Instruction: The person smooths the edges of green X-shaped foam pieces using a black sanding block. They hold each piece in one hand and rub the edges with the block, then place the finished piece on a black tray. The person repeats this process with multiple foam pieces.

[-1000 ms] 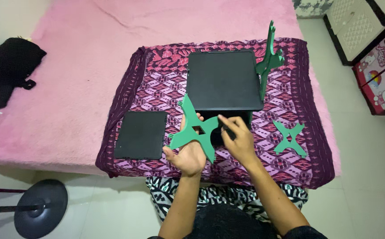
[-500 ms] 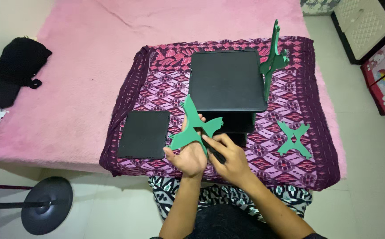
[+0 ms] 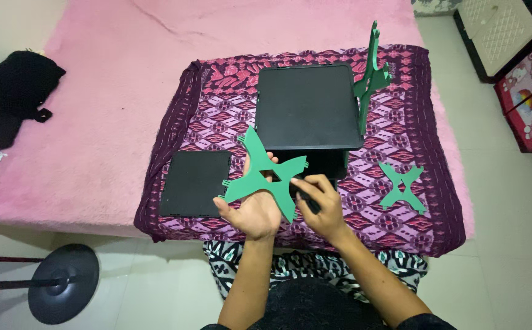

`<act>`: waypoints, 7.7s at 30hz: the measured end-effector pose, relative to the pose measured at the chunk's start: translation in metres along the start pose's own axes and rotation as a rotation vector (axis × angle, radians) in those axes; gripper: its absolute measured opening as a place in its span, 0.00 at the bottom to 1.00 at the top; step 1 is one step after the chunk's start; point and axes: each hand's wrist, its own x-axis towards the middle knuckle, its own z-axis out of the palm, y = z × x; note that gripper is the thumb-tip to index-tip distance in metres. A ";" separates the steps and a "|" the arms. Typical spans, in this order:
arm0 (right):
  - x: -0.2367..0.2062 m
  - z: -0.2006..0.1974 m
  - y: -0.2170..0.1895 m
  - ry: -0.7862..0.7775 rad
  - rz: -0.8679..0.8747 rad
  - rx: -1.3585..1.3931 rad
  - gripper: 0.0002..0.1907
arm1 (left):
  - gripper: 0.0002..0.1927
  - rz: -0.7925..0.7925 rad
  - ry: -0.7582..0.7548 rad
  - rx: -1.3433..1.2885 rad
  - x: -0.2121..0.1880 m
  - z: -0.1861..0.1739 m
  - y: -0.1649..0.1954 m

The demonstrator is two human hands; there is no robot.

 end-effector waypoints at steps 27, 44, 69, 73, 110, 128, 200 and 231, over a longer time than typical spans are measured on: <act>0.031 0.002 0.027 0.183 0.252 -0.023 0.15 | 0.67 0.024 0.026 0.026 -0.004 0.003 -0.001; 0.001 0.003 -0.060 -0.194 0.059 -0.051 0.17 | 0.65 0.025 0.045 0.003 0.004 -0.021 -0.009; -0.038 0.015 -0.005 -0.174 0.144 0.143 0.16 | 0.66 0.153 0.145 -0.021 0.006 -0.025 0.006; -0.024 0.009 0.013 -0.029 0.203 0.110 0.15 | 0.65 0.173 0.096 -0.038 0.007 -0.024 0.001; -0.010 0.015 -0.021 -0.161 0.089 0.067 0.20 | 0.63 0.061 0.101 -0.031 0.003 -0.027 -0.015; 0.029 0.019 -0.050 -0.171 0.191 0.373 0.14 | 0.63 -0.009 -0.028 0.226 -0.018 -0.046 -0.053; 0.034 -0.026 -0.021 -0.366 0.633 0.535 0.16 | 0.64 0.005 -0.262 0.419 -0.013 -0.014 -0.018; 0.023 -0.016 -0.022 0.025 0.303 -0.072 0.16 | 0.58 -0.027 -0.115 0.020 -0.005 -0.020 -0.017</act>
